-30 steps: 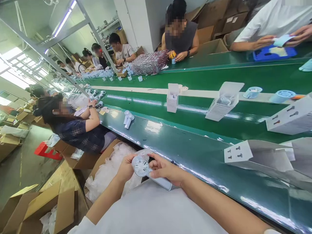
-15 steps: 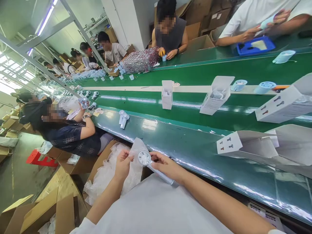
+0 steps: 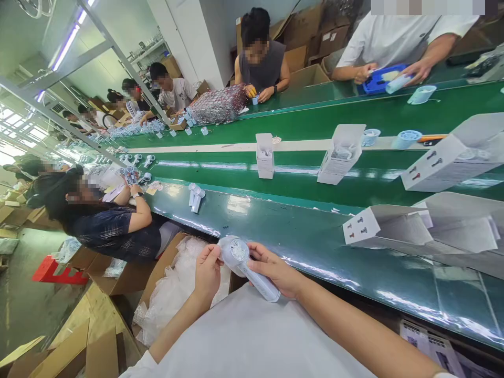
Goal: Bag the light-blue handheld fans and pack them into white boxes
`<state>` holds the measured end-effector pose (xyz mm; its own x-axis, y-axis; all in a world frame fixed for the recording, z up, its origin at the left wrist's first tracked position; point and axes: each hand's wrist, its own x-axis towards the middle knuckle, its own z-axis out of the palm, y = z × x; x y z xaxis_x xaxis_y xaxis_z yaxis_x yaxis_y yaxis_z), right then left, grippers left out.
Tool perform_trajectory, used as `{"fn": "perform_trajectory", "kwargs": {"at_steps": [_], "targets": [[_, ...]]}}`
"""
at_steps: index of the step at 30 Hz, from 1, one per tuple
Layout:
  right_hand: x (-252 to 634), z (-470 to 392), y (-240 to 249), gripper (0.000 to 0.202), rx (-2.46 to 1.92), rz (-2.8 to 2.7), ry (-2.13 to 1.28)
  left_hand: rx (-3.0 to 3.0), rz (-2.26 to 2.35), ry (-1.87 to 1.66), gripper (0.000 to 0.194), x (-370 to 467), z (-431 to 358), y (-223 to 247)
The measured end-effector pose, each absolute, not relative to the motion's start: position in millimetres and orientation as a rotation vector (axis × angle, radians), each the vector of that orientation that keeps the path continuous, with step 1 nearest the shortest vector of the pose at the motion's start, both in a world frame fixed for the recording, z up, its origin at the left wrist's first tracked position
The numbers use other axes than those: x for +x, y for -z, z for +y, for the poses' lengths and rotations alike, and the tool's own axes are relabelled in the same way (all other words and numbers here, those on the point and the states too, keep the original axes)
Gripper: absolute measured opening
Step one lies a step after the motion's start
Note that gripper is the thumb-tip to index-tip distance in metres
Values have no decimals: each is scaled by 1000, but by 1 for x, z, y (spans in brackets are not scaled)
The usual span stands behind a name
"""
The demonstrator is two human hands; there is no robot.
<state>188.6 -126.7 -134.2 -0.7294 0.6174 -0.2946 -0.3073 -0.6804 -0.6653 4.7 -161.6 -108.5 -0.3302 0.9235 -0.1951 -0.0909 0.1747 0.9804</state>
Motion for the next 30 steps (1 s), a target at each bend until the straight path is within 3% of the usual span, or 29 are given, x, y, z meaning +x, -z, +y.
{"fn": "perform_trajectory", "kwargs": {"at_steps": [5, 11, 18, 25, 30], "targets": [[188, -129, 134, 62, -808, -900, -2319, 1544, 1590, -1182, 18, 2, -165, 104], [178, -133, 122, 56, -990, -1128, -2002, 1183, 1618, -1285, 26, 5, -143, 104], [178, -138, 117, 51, -974, -889, -2134, 1971, 1431, -1216, 15, -7, -143, 94], [173, -133, 123, 38, -1183, -1076, -1955, 2132, 1585, -1090, 21, 5, -124, 96], [176, -129, 125, 51, -1144, -754, -2094, 2940, 998, -784, 22, 6, -132, 102]]}}
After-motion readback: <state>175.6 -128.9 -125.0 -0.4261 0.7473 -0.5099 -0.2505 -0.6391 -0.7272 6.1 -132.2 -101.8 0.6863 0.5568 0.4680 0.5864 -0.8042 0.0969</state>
